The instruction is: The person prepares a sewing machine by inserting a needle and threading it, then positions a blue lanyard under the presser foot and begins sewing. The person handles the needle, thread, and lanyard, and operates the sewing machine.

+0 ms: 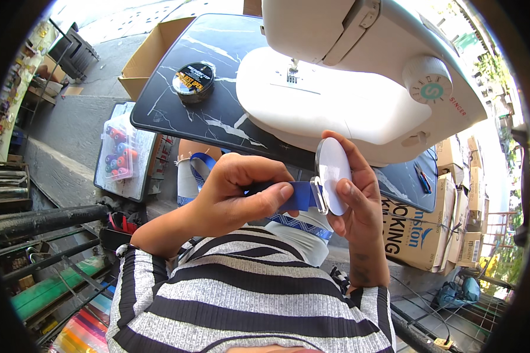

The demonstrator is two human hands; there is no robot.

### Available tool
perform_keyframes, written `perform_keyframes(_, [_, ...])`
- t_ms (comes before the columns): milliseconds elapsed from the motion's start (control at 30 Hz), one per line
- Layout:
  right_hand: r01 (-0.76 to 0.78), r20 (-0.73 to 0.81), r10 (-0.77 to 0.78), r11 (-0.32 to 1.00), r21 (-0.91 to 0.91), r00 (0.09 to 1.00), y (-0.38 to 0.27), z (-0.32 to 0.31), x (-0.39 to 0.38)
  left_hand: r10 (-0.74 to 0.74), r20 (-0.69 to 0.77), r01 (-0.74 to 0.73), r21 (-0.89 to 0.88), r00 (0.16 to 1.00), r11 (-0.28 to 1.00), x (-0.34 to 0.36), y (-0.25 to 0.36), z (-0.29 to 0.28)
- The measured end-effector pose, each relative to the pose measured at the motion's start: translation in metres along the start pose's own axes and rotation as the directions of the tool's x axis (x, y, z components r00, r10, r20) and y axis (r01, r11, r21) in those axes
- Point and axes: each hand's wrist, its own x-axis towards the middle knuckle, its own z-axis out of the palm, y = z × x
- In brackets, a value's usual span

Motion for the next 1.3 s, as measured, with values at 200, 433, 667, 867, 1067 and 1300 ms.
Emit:
perform_keyframes(200, [0.01, -0.018, -0.01, 1.0, 0.015, 1.0, 0.005, -0.002, -0.001, -0.013, -0.023, 0.013, 0.004, 1.0, 1.0, -0.001, -0.004, 0.001])
perform_keyframes(433, [0.051, -0.003, -0.051, 0.998, 0.029, 0.999, 0.011, -0.006, -0.001, -0.018, -0.057, 0.016, -0.038, 0.998, 0.999, 0.001, -0.008, 0.004])
perform_keyframes(667, [0.057, 0.006, -0.057, 0.996, 0.065, 0.998, 0.015, -0.004, 0.0, -0.05, -0.029, 0.045, -0.156, 0.998, 0.987, -0.001, -0.012, 0.003])
perform_keyframes(867, [-0.024, -0.004, 0.025, 0.984, 0.175, 1.0, 0.022, 0.0, 0.001, 0.065, -0.075, -0.074, -0.122, 0.995, 0.99, 0.0, -0.016, 0.008])
perform_keyframes(1067, [-0.046, 0.057, 0.034, 0.974, 0.22, 0.998, 0.028, -0.001, 0.003, 0.078, -0.081, -0.073, 0.062, 0.994, 0.995, -0.002, -0.01, 0.007])
perform_keyframes(1300, [-0.036, 0.034, 0.029, 0.977, 0.212, 0.999, 0.03, -0.002, 0.002, 0.137, -0.067, -0.113, 0.276, 0.988, 0.955, -0.001, -0.003, 0.005])
